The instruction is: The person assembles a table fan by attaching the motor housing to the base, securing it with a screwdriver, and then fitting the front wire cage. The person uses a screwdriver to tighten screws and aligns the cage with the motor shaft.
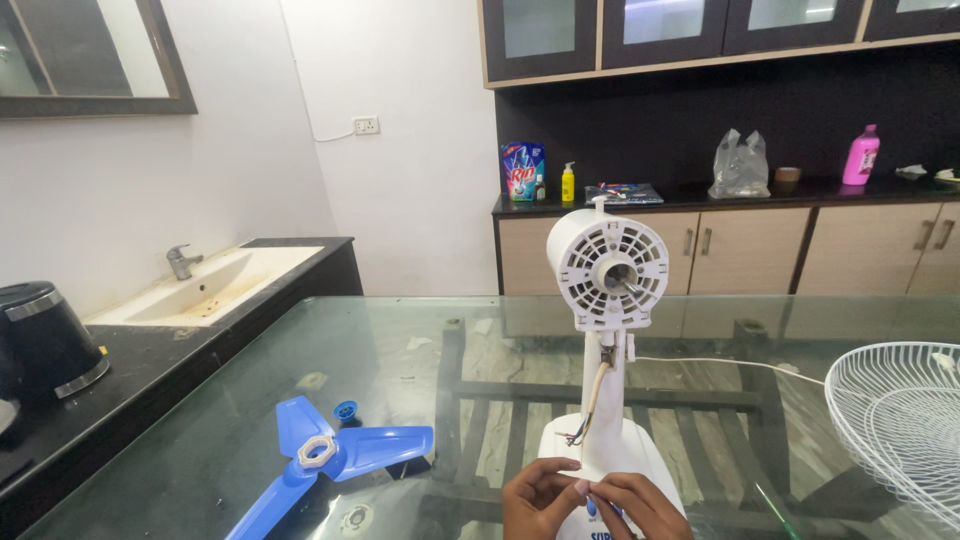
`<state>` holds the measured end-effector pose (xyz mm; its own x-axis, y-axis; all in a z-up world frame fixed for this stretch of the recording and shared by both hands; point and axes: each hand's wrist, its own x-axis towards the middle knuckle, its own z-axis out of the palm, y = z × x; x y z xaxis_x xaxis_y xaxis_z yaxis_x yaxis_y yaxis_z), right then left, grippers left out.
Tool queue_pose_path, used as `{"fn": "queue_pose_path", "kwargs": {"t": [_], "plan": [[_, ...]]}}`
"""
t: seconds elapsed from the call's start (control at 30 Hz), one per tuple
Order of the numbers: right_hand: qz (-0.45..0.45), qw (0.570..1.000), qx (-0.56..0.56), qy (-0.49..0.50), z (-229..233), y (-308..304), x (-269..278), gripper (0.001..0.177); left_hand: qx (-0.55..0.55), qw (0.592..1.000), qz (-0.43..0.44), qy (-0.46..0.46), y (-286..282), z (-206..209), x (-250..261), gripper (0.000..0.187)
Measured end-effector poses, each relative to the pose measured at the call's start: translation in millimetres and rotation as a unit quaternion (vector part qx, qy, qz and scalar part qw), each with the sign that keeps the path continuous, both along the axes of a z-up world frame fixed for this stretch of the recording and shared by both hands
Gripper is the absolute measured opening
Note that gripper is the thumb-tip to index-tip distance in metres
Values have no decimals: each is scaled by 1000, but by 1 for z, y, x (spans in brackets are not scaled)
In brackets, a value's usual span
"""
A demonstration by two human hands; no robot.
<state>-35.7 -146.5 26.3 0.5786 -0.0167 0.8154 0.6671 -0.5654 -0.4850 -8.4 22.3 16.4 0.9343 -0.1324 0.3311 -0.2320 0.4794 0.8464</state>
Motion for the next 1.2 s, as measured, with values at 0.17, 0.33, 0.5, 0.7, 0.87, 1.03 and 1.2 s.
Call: {"fn": "queue_pose_path", "kwargs": {"t": [0.17, 0.33, 0.5, 0.7, 0.87, 1.03, 1.2], "plan": [[-12, 999, 15, -48, 9, -10, 6, 19, 68, 993, 94, -8, 6, 7, 4, 33], [-110, 986, 127, -16, 46, -42, 3, 18, 167, 958, 227, -44, 18, 46, -8, 58], [-159, 961, 215, 68, 105, -70, -20, 17, 286, 886, 276, -239, 24, 121, -24, 92], [-140, 987, 69, -39, 202, -79, -54, 22, 354, 796, 268, -412, 16, 222, -8, 139], [-95, 992, -39, -69, 262, -66, -64, 22, 389, 754, 232, -476, 7, 276, 22, 150], [-53, 986, -113, -107, 284, -40, -50, 22, 391, 740, 221, -501, 4, 288, 38, 145], [-61, 964, -164, -201, 289, -19, -36, 20, 367, 783, 191, -464, 6, 286, 43, 148]]}}
